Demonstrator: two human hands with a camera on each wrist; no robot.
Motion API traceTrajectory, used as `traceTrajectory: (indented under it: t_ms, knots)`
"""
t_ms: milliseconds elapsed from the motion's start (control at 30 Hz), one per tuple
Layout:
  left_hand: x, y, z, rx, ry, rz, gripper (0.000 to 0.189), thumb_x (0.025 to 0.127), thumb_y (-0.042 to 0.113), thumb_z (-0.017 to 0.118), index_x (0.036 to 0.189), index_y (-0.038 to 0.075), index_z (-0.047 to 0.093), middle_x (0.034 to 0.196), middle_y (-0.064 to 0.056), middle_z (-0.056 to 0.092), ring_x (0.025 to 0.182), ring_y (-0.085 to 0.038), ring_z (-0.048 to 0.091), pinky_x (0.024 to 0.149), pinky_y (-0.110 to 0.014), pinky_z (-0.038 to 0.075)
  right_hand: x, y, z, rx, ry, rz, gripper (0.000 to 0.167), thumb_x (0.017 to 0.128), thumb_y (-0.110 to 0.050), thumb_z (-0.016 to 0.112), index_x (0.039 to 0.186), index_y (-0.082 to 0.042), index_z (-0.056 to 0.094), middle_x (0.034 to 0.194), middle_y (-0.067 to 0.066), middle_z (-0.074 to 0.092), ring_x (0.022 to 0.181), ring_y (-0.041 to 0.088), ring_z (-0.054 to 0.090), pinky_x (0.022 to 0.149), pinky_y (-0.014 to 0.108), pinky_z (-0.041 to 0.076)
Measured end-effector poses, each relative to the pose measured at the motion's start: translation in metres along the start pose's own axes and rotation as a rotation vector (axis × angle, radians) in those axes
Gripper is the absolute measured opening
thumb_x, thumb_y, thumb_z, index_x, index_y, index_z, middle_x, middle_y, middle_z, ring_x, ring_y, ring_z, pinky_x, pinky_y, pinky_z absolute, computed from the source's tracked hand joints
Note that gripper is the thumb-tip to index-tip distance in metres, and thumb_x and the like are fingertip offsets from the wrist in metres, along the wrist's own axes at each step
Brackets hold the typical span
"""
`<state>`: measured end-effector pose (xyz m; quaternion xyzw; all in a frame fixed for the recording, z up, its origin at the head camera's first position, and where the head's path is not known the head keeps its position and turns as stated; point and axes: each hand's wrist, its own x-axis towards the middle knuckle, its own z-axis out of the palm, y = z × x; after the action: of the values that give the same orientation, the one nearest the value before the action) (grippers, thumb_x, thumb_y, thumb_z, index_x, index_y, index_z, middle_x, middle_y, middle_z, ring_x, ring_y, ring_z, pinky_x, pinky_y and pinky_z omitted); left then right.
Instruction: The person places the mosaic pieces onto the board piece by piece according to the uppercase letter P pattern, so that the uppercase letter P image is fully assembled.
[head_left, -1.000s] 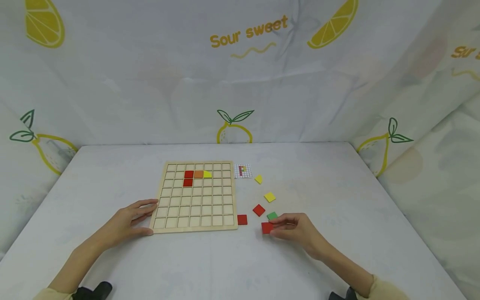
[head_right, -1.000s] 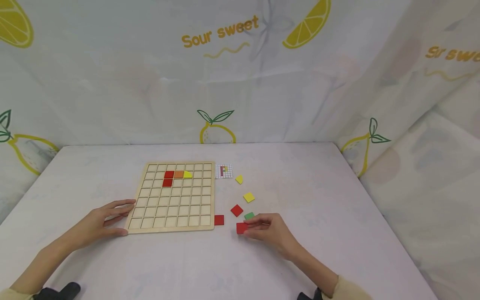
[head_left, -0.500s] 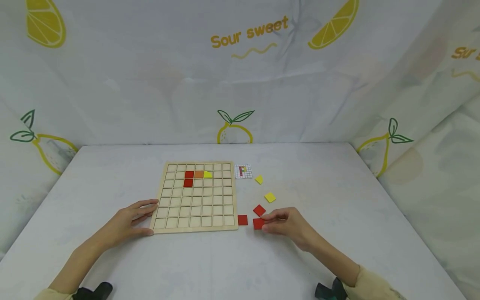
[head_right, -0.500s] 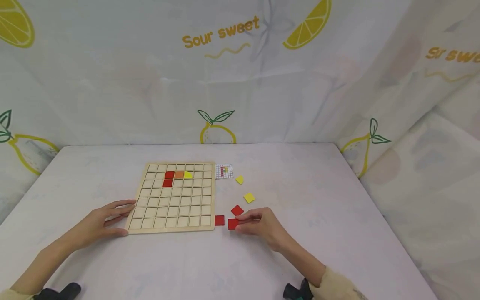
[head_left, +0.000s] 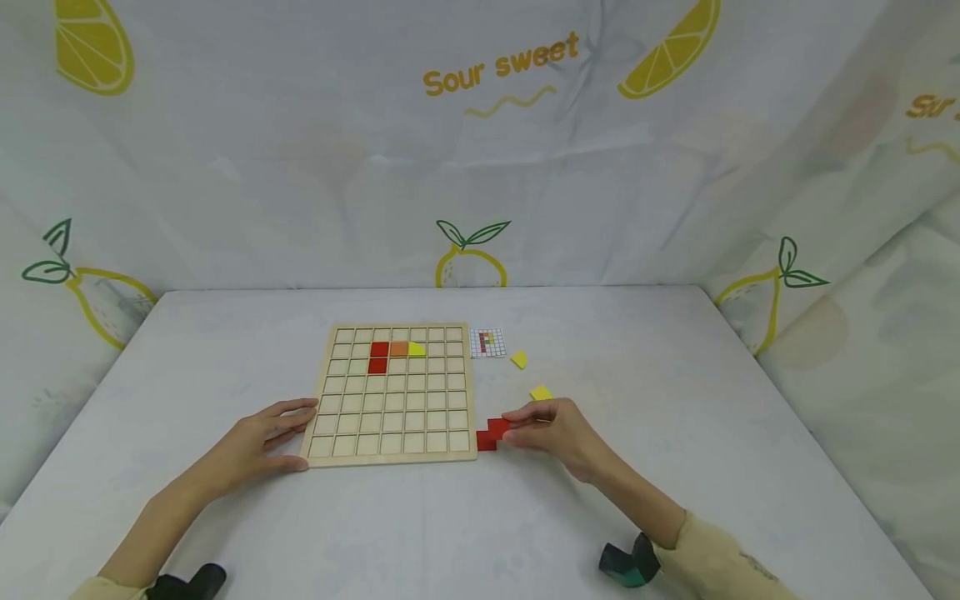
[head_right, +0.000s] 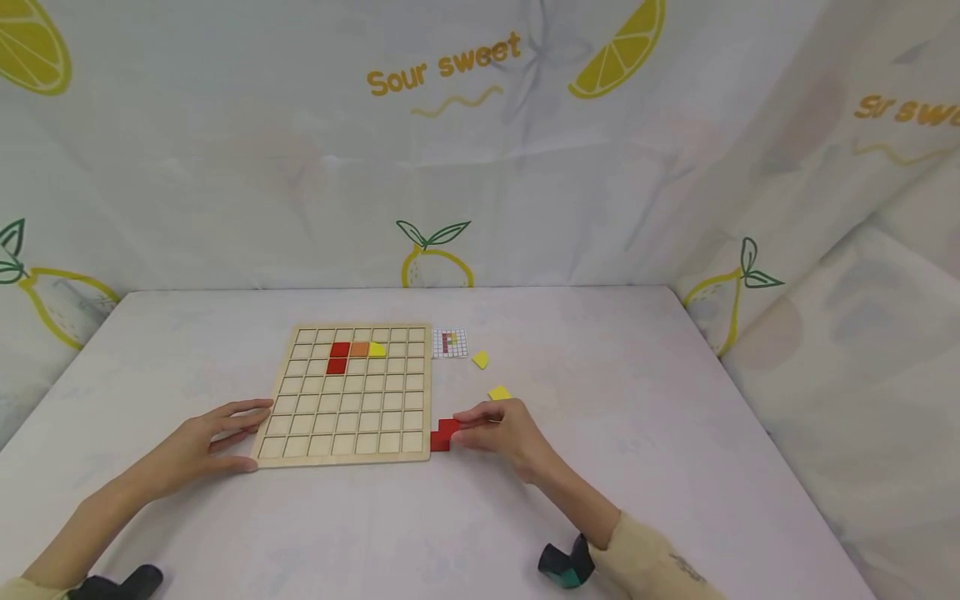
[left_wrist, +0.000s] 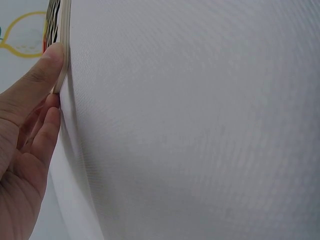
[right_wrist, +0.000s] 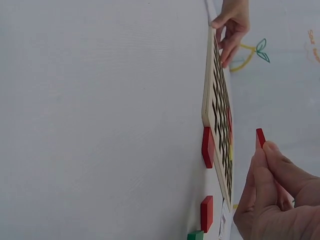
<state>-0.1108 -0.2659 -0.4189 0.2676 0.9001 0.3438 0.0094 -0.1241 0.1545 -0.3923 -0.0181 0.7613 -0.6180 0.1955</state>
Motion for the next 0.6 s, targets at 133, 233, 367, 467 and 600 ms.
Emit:
traceTrajectory:
  t_ms: [133, 233, 367, 467, 600]
  knots:
    - [0.000, 0.000, -0.001, 0.028, 0.008, 0.005, 0.071, 0.073, 0.029, 0.081, 0.127, -0.010, 0.056, 0.136, -0.020, 0.049, 0.116, -0.009, 0.055, 0.091, -0.004, 0.046, 0.006, -0.002, 0.005, 0.019, -0.010, -0.007, 0.028, 0.083, -0.001, 0.073, 0.109, 0.008, 0.067, 0.104, 0.014, 0.069, 0.089, 0.018, 0.067, 0.084, 0.029, 0.060]
    - [0.000, 0.000, -0.001, 0.034, 0.013, 0.016, 0.071, 0.073, 0.029, 0.081, 0.127, -0.010, 0.056, 0.136, -0.019, 0.050, 0.116, -0.008, 0.055, 0.091, -0.002, 0.044, 0.011, -0.003, 0.008, 0.037, -0.021, -0.016, 0.028, 0.083, 0.000, 0.074, 0.108, 0.009, 0.067, 0.103, 0.014, 0.070, 0.087, 0.015, 0.067, 0.082, 0.028, 0.061]
    - [-0.001, 0.000, 0.000, 0.009, 0.009, 0.022, 0.071, 0.073, 0.028, 0.081, 0.127, -0.011, 0.055, 0.136, -0.020, 0.049, 0.117, 0.002, 0.049, 0.091, -0.002, 0.044, 0.017, -0.005, 0.014, 0.042, -0.037, -0.036, 0.029, 0.083, 0.000, 0.073, 0.110, 0.010, 0.066, 0.102, 0.016, 0.071, 0.088, 0.015, 0.068, 0.083, 0.030, 0.061]
    - [-0.001, 0.000, 0.000, 0.000, 0.006, 0.019, 0.072, 0.073, 0.027, 0.081, 0.127, -0.011, 0.055, 0.136, -0.021, 0.049, 0.117, 0.006, 0.046, 0.092, -0.003, 0.045, 0.022, -0.006, 0.019, 0.042, -0.037, -0.038, 0.029, 0.084, 0.000, 0.072, 0.110, 0.009, 0.067, 0.100, 0.017, 0.071, 0.090, 0.018, 0.069, 0.085, 0.032, 0.060]
    - [0.000, 0.000, 0.000, -0.004, 0.006, 0.010, 0.071, 0.073, 0.026, 0.081, 0.127, -0.012, 0.055, 0.137, -0.021, 0.048, 0.118, 0.003, 0.048, 0.092, -0.005, 0.046, 0.030, -0.009, 0.028, 0.035, -0.031, -0.047, 0.028, 0.083, -0.002, 0.074, 0.109, 0.006, 0.068, 0.098, 0.015, 0.071, 0.091, 0.020, 0.069, 0.084, 0.030, 0.060]
